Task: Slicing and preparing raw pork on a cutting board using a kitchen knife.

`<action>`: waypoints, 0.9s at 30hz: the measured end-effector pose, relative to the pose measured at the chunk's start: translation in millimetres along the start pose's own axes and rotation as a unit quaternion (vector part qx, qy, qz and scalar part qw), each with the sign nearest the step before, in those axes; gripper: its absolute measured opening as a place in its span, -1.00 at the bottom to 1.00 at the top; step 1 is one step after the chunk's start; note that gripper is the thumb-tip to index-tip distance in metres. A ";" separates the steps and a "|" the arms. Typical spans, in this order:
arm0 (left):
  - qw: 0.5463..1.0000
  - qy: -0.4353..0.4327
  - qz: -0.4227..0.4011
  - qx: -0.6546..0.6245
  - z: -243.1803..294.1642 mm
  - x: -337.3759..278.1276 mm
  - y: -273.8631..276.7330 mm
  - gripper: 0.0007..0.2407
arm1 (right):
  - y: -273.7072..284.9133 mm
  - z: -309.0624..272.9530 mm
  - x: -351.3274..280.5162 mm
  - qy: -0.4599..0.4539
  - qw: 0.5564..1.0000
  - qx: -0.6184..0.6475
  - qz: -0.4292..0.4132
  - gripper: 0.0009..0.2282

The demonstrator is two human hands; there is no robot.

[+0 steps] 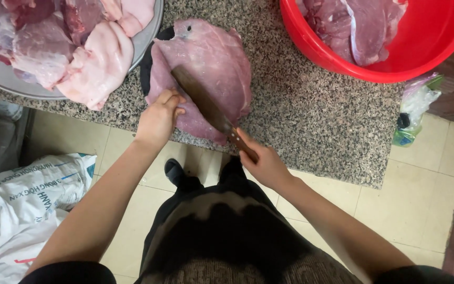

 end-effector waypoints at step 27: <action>0.997 -0.066 -0.021 0.028 41.0 -19.6 -2.8 -0.86 | 31.3 -8.2 -35.5 0.086 0.987 -0.032 0.131 -0.46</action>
Point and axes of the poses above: each hand's wrist, its own x-axis towards the middle knuckle, its own y-axis out of the back of the hand, z = x × y, the point moved 7 cm from there along x, towards the middle knuckle, and after that the axes turned 3 degrees about z, right-handed, at the moved point
